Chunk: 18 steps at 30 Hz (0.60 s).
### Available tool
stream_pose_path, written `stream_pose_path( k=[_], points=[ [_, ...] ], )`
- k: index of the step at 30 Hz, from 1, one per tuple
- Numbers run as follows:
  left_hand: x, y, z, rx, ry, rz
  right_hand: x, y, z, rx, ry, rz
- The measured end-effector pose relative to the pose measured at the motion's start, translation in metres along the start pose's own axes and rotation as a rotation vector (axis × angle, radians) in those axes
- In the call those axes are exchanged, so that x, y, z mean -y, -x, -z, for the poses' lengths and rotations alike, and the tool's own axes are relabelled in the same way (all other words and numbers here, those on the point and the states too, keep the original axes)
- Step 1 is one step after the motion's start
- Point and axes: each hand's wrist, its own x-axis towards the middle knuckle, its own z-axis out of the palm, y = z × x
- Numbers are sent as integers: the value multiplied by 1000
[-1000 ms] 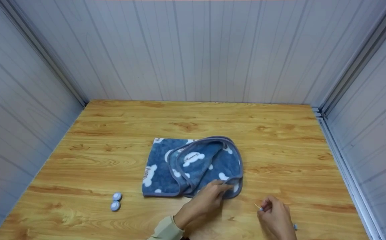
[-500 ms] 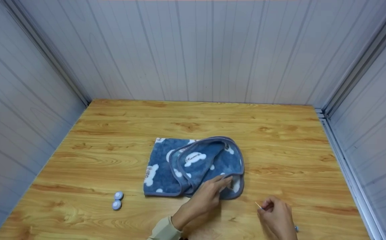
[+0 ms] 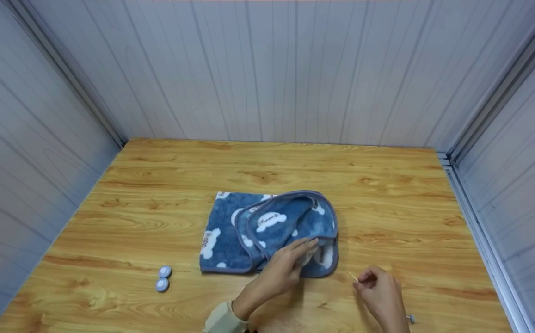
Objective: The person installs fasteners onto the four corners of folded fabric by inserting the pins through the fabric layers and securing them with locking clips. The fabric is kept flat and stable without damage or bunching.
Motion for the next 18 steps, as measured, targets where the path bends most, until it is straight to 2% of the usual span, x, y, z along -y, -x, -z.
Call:
stream_pose_path(
  k=[9, 18],
  points=[
    [0, 0, 6, -68, -20, -41, 16, 1, -1, -115, -7, 118],
    [-2, 1, 13, -89, -45, -43, 30, -1, 0, -105, -20, 108]
  ],
)
